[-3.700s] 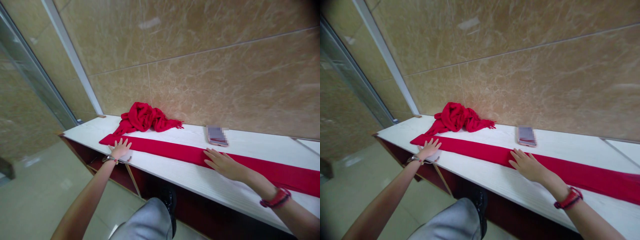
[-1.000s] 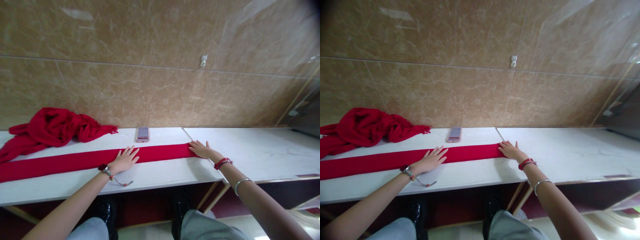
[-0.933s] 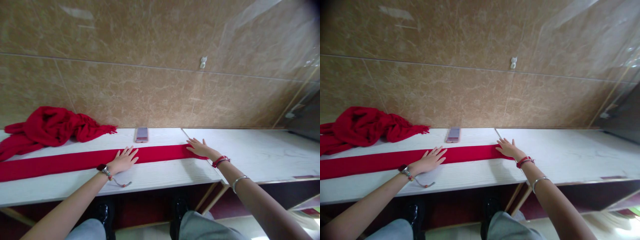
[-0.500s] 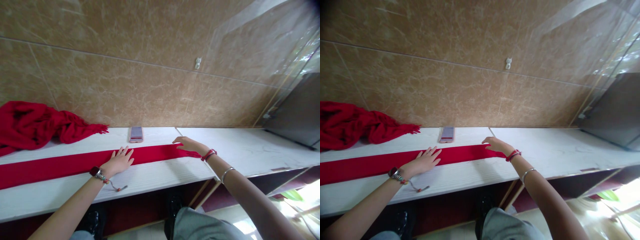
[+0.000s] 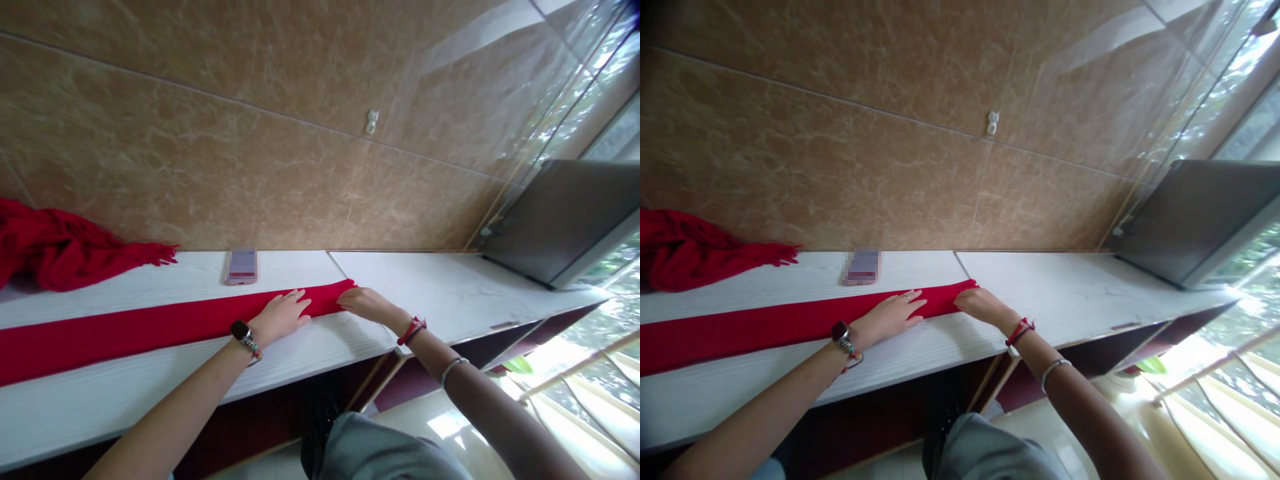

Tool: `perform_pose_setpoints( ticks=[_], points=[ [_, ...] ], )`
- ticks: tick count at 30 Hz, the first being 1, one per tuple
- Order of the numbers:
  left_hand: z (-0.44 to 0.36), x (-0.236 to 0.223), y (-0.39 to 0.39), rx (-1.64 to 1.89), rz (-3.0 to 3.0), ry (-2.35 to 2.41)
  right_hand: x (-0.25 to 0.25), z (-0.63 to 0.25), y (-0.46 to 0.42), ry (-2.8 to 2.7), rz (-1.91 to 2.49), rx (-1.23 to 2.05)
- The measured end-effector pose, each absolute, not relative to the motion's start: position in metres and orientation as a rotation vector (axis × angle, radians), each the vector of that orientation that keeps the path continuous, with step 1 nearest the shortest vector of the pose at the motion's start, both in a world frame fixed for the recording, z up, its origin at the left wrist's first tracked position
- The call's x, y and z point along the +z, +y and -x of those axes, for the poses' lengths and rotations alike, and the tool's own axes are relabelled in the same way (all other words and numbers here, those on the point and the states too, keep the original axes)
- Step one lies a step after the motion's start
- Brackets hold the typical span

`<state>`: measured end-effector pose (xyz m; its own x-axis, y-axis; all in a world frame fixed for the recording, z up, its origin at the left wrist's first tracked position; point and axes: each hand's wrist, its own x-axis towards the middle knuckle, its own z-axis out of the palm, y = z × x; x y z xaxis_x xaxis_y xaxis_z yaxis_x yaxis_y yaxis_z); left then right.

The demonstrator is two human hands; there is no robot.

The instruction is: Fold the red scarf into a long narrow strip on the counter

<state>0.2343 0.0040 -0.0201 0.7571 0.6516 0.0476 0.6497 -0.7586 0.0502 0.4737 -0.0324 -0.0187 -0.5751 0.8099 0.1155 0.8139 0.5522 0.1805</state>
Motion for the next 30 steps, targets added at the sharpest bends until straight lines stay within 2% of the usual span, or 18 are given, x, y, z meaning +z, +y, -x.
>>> perform_pose_setpoints(
  ticks=[8,15,20,26,30],
  points=[
    [-0.243,-0.027,0.012,0.247,-3.003,0.976,-0.027,-0.483,-0.024,-2.784,1.189,-0.693],
    [-0.233,-0.032,0.013,0.073,-2.83,1.084,-0.035,-0.49,-0.029,-2.731,1.155,-0.771],
    [-0.232,-0.035,0.014,0.031,-2.788,1.087,-0.032,-0.483,-0.035,-2.766,1.226,-0.608],
    [-0.227,-0.031,0.014,0.057,-2.798,1.067,-0.001,-0.462,-0.005,-2.533,1.49,-0.204],
    [-0.215,-0.029,0.018,0.041,-2.733,1.247,0.006,-0.44,0.031,-2.579,1.706,0.05]
  ],
)
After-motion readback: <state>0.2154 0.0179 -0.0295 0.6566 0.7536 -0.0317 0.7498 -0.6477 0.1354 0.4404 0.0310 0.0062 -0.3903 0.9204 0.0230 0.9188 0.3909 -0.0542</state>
